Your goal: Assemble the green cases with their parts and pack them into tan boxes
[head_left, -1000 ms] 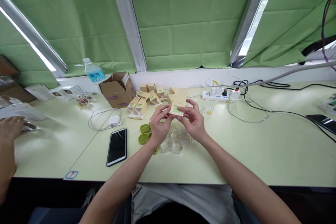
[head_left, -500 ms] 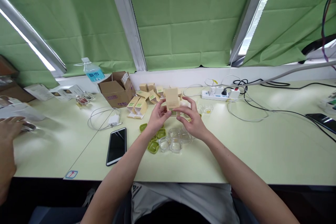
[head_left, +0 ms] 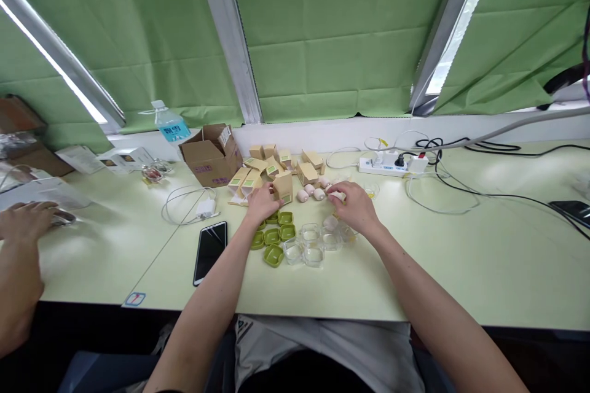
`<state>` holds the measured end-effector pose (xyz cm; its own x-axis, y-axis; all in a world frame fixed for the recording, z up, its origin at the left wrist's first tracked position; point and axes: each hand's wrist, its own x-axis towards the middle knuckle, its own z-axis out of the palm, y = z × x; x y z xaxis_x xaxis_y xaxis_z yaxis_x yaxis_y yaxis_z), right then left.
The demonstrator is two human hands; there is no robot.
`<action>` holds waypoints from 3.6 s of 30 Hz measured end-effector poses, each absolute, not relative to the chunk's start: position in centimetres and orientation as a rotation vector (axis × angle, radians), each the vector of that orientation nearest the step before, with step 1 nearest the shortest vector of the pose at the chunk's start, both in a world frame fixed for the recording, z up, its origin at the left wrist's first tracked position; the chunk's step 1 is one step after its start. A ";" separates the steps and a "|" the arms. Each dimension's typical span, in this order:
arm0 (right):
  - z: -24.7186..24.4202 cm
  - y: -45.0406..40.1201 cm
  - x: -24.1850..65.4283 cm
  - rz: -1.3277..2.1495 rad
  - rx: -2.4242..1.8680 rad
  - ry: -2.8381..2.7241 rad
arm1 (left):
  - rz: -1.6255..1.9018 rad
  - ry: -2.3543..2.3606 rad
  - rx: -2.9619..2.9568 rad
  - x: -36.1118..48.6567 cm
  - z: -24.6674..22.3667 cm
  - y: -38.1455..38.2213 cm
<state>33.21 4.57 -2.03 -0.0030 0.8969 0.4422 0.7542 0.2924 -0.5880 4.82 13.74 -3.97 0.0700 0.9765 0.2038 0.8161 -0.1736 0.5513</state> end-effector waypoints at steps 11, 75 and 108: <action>-0.2 4.2 34.8 0.060 -2.055 -1.777 | 0.587 1.983 2.102 4.6 -2.2 12.5; -1.6 2.2 29.7 -0.288 -0.874 -1.772 | 0.976 0.345 0.987 11.7 -1.0 5.5; -1.3 2.1 29.4 -0.514 -0.901 -1.701 | 1.017 0.314 1.055 12.8 -1.3 4.5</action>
<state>29.41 2.14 -1.33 -0.1206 0.3084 0.9436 0.7793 0.6182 -0.1025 12.79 4.54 -1.29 0.5323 0.8134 0.2345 -0.5401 0.1129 0.8340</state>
